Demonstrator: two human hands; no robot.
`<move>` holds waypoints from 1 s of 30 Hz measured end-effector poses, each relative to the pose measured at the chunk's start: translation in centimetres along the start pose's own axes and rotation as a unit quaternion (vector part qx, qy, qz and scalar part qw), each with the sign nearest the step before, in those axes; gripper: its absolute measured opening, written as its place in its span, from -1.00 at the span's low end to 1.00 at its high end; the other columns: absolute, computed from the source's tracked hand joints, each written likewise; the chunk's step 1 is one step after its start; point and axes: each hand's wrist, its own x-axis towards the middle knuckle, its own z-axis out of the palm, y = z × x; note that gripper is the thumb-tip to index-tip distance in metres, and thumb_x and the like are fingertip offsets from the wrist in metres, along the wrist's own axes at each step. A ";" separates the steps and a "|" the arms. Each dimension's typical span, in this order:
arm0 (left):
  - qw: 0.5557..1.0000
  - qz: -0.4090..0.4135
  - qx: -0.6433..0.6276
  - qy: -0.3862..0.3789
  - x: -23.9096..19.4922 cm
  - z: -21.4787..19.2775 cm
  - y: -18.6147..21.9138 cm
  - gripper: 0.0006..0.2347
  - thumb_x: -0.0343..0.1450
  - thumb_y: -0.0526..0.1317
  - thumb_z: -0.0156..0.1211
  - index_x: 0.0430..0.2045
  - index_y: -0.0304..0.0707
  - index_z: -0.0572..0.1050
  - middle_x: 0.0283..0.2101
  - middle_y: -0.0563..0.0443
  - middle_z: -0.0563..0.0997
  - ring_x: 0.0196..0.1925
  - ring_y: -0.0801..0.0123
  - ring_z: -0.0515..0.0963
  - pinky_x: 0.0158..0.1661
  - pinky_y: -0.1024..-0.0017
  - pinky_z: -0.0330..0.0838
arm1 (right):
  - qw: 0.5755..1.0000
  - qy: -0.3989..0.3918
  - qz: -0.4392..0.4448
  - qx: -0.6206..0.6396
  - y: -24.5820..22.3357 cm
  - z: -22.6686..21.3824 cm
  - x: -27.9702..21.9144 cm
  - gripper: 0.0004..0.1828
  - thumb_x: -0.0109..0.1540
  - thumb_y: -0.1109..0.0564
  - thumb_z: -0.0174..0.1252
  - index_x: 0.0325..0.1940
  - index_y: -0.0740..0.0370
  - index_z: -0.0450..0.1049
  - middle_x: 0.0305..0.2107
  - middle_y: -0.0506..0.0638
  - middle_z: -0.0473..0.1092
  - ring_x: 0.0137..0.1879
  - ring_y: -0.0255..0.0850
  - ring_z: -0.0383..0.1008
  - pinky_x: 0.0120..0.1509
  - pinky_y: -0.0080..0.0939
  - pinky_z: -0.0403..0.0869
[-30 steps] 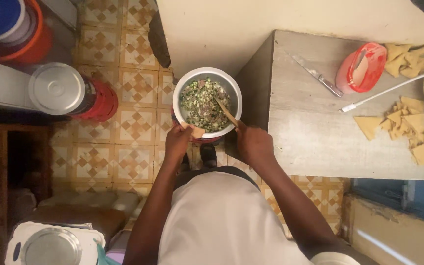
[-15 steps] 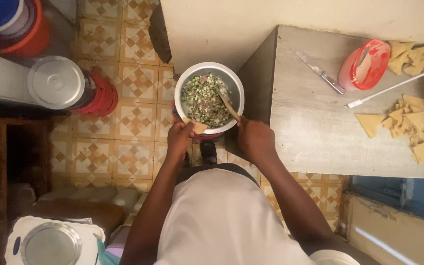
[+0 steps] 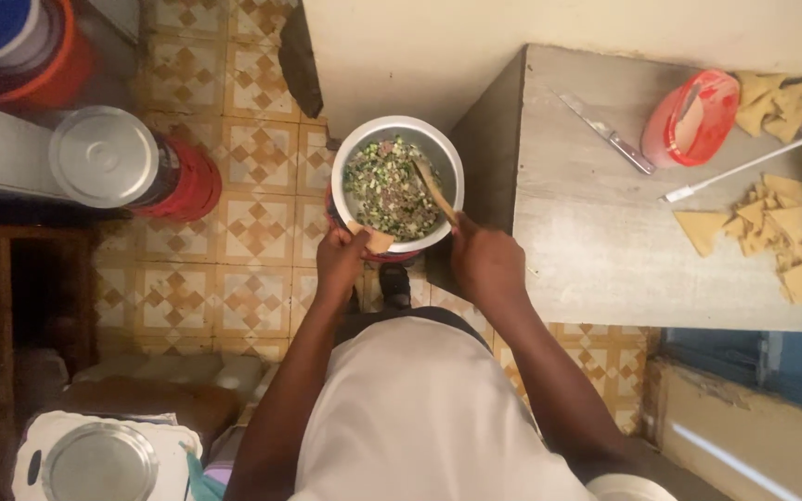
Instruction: Stirring a mixture of ingredients in a pot with a wooden spoon
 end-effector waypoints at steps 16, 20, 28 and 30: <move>0.998 0.037 0.033 0.029 -0.2 -0.6 -0.3 -0.69 0.13 -0.20 0.30 -0.76 -0.16 0.17 -0.68 -0.02 0.37 -0.60 0.38 0.36 -0.53 0.51 0.18 | 1.000 0.012 -0.028 0.002 0.4 0.7 0.3 -0.63 0.22 -0.05 -0.17 0.03 -0.05 0.42 -0.44 0.23 0.45 -0.28 0.18 0.49 -0.22 0.14 0.47; 0.998 0.053 0.035 0.015 1.2 -0.5 -1.6 -0.69 0.15 -0.21 0.30 -0.79 -0.17 0.18 -0.71 -0.03 0.36 -0.63 0.36 0.36 -0.56 0.48 0.18 | 0.999 0.010 -0.030 -0.022 0.6 0.9 0.9 -0.64 0.22 -0.02 -0.16 0.01 0.01 0.43 -0.46 0.24 0.45 -0.29 0.18 0.49 -0.26 0.13 0.47; 0.998 0.044 0.036 -0.014 0.5 -1.1 -0.5 -0.70 0.17 -0.18 0.28 -0.78 -0.19 0.19 -0.71 -0.02 0.32 -0.60 0.37 0.34 -0.53 0.48 0.18 | 0.999 -0.006 -0.011 -0.040 0.2 -0.5 0.4 -0.63 0.24 -0.05 -0.23 -0.01 -0.04 0.43 -0.50 0.24 0.45 -0.26 0.19 0.49 -0.21 0.11 0.46; 0.998 0.043 0.039 -0.024 0.9 -1.2 -0.9 -0.68 0.15 -0.16 0.31 -0.82 -0.23 0.22 -0.76 -0.08 0.34 -0.66 0.35 0.35 -0.57 0.47 0.20 | 1.000 0.006 -0.017 -0.024 -0.8 -2.0 -0.4 -0.63 0.24 -0.03 -0.22 0.00 0.00 0.43 -0.53 0.29 0.44 -0.28 0.21 0.49 -0.20 0.13 0.46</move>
